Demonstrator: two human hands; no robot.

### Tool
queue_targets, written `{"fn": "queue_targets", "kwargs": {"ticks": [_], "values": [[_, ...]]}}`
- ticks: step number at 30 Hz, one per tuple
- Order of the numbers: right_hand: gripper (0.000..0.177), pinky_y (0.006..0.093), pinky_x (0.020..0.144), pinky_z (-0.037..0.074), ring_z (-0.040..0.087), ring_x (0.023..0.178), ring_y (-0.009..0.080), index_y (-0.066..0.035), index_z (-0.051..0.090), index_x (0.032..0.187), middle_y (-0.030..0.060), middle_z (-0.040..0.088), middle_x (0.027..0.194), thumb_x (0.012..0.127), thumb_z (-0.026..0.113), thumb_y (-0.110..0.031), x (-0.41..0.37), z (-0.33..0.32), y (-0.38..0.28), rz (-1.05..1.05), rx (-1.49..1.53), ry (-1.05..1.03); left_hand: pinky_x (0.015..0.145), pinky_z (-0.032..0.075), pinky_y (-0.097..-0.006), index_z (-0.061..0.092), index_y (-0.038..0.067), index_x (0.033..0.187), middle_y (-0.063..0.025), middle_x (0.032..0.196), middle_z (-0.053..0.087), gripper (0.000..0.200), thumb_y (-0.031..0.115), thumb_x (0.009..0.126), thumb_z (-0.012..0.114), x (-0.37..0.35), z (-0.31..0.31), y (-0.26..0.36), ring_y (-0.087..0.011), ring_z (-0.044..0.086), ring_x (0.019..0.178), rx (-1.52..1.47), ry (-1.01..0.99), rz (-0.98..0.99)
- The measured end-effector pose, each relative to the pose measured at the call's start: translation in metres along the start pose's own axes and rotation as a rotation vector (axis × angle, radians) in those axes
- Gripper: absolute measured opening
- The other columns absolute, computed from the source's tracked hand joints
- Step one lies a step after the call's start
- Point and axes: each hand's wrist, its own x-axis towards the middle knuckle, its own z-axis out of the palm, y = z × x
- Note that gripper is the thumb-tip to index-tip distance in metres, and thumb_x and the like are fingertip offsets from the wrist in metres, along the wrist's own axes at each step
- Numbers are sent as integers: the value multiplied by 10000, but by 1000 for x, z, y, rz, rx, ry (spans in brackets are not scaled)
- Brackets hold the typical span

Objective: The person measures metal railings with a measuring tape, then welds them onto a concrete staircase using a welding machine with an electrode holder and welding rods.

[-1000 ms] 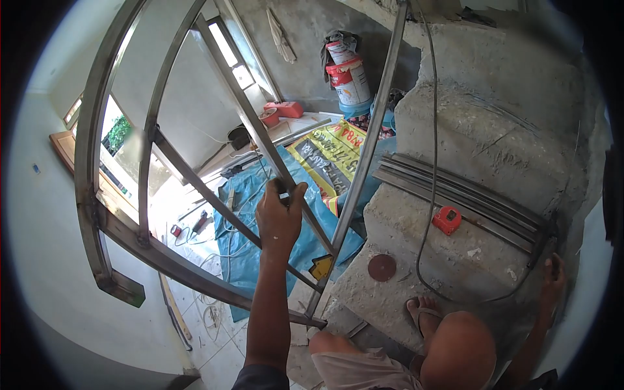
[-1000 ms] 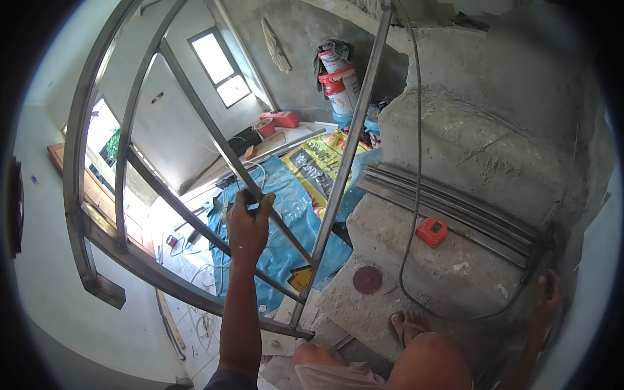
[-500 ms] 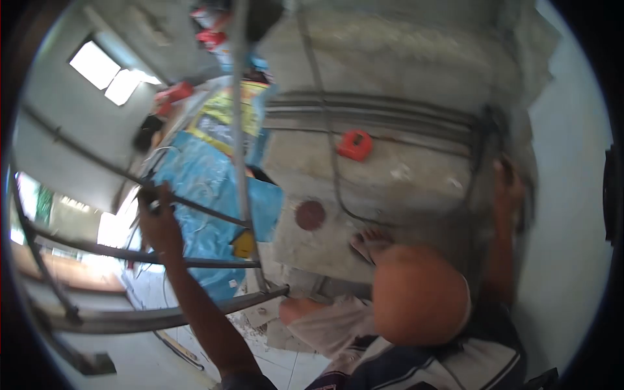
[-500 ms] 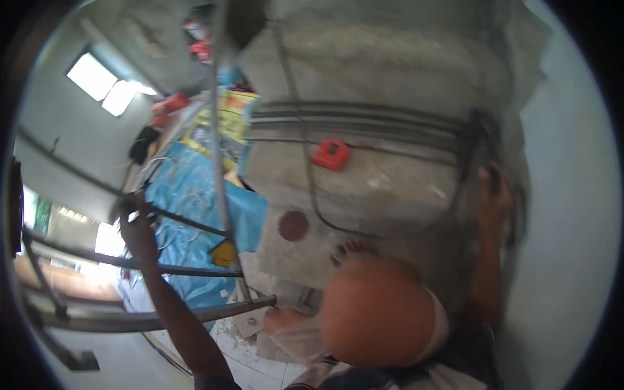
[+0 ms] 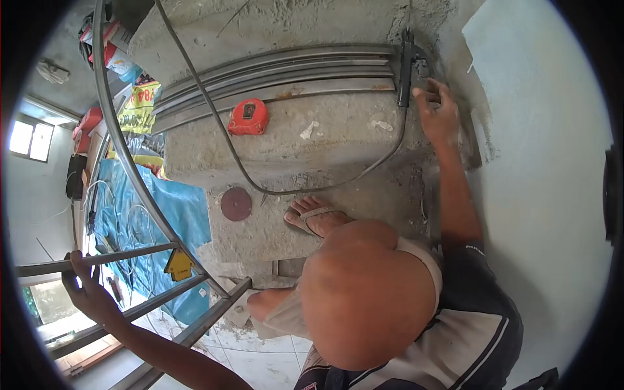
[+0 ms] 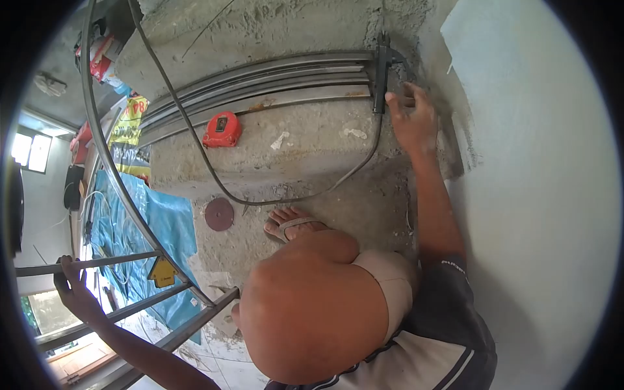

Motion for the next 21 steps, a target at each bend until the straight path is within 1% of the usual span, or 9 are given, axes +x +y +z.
{"fn": "queue_targets", "kwargs": {"ticks": [3, 5, 7, 9, 10, 11, 15, 19, 21], "values": [[783, 486, 1002, 505, 670, 1126, 433, 11, 677, 1262, 270, 690, 1211, 898, 640, -681, 36, 30, 23, -47, -150, 29, 895, 614, -386, 612, -19, 1301, -147, 1204, 659, 494, 357, 995, 708, 3, -6, -7, -238, 678, 1063, -18, -16, 14], [728, 466, 921, 523, 709, 1000, 415, 8, 723, 1176, 226, 749, 1045, 895, 677, -662, 63, 37, 39, -22, -260, 6, 892, 615, -383, 618, -11, 1282, -142, 1196, 657, 460, 341, 999, 705, 3, -6, -12, -235, 681, 1042, -66, 11, 29], [850, 509, 1036, 477, 614, 1218, 482, 39, 702, 1197, 332, 671, 1220, 886, 602, -746, 77, 33, 41, 98, -315, -285, 877, 616, -373, 622, -12, 1255, -134, 1179, 659, 430, 325, 1001, 705, -12, 3, 17, -228, 685, 1007, -4, 33, -76], [859, 503, 1052, 459, 610, 1233, 471, 31, 725, 1164, 298, 693, 1214, 870, 607, -768, 69, 37, 41, 72, -298, -194, 830, 614, -362, 621, -22, 1238, -131, 1156, 666, 438, 328, 993, 718, -7, 1, 6, -219, 688, 976, -21, 20, -9], [745, 463, 963, 506, 681, 1106, 410, 11, 709, 1169, 222, 741, 1124, 920, 625, -686, 70, 39, 47, 48, -333, -226, 809, 610, -354, 618, -33, 1229, -133, 1141, 668, 451, 332, 988, 726, -11, 2, 19, -216, 687, 971, -16, 30, -17], [745, 463, 963, 506, 681, 1106, 410, 11, 709, 1169, 222, 741, 1124, 920, 625, -686, 66, 48, 42, 14, -297, -269, 787, 606, -346, 616, -44, 1221, -135, 1126, 670, 464, 336, 983, 733, -19, 8, 32, -214, 686, 965, -14, 29, -29], [751, 499, 850, 571, 719, 977, 321, 164, 438, 1439, 334, 674, 1174, 1031, 611, -443, 63, 50, 34, -23, -264, -336, 788, 592, -327, 617, -72, 1170, -150, 1107, 673, 486, 347, 962, 753, -24, 12, 47, -217, 685, 954, 42, 41, -27], [728, 482, 858, 562, 704, 983, 306, 147, 440, 1431, 314, 670, 1173, 1030, 606, -438, 61, 58, 29, -104, -226, -378, 774, 584, -323, 641, -70, 1193, -159, 1090, 694, 555, 392, 923, 785, -19, 6, 32, -221, 698, 932, 59, 20, 71], [713, 471, 864, 556, 694, 988, 296, 136, 441, 1425, 301, 667, 1173, 1029, 603, -435, 50, 55, 19, -136, -165, -349, 830, 609, -330, 668, -74, 1170, -150, 1043, 695, 519, 386, 948, 759, -18, 4, 31, -207, 700, 940, 156, 19, 127]]}}
